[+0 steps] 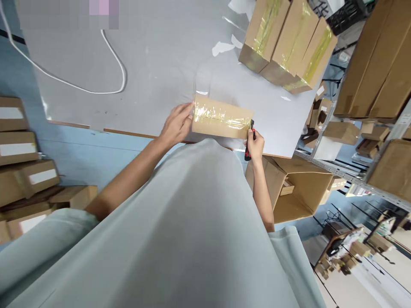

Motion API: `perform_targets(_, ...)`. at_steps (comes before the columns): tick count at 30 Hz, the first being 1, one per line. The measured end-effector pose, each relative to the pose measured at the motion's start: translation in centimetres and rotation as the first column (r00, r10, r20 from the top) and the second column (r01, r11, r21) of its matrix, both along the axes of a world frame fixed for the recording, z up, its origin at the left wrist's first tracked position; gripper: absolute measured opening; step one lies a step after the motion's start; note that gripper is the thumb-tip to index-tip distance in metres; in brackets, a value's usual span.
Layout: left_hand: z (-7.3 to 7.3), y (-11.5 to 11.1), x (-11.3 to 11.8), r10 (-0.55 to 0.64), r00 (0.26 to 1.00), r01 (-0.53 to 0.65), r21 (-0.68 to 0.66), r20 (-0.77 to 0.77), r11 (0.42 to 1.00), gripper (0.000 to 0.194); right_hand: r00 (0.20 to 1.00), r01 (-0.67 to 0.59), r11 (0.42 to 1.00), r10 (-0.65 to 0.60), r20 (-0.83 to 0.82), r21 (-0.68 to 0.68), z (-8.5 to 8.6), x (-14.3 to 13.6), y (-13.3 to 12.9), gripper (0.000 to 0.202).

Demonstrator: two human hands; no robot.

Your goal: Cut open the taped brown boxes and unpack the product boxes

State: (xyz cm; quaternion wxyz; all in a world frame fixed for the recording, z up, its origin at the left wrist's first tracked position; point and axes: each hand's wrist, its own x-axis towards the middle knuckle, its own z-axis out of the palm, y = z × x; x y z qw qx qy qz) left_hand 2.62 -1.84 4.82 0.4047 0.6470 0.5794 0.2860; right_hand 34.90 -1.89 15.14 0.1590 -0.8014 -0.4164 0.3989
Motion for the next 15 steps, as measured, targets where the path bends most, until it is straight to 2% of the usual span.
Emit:
perform_targets(4, -1.2, 0.5, 0.2, -0.051, 0.997, 0.054, -0.049, 0.065, 0.997, 0.084, 0.983, -0.110, 0.994, 0.108, 0.149, 0.001, 0.7, 0.2, 0.0, 0.028)
perform_targets(6, -1.4, 0.8, -0.2, -0.066, 0.994, 0.070, -0.047, 0.082, 0.996, 0.093, 0.943, -0.183, 0.983, 0.167, 0.287, 0.029, 1.6, -0.6, 0.4, 0.029)
perform_targets(8, -1.7, 1.3, -0.6, -0.086, 0.991, 0.091, -0.049, 0.102, 0.995, 0.101, 0.877, -0.301, 0.954, 0.276, 0.392, 0.002, 2.7, -2.1, 1.0, 0.033)
perform_targets(10, -2.2, 2.0, -1.0, -0.117, 0.985, 0.125, -0.063, 0.128, 0.990, 0.103, 0.783, -0.456, 0.886, 0.447, 0.433, -0.091, 3.6, -4.4, 1.9, 0.037)
perform_targets(13, -2.8, 3.0, -1.6, -0.180, 0.970, 0.197, -0.092, 0.162, 0.976, 0.106, 0.580, -0.652, 0.713, 0.689, 0.435, -0.259, 4.4, -8.4, 3.5, 0.040)
perform_targets(15, -3.1, 3.4, -1.8, -0.212, 0.960, 0.235, -0.114, 0.183, 0.965, 0.110, 0.450, -0.725, 0.596, 0.789, 0.418, -0.346, 4.4, -10.8, 4.6, 0.043)
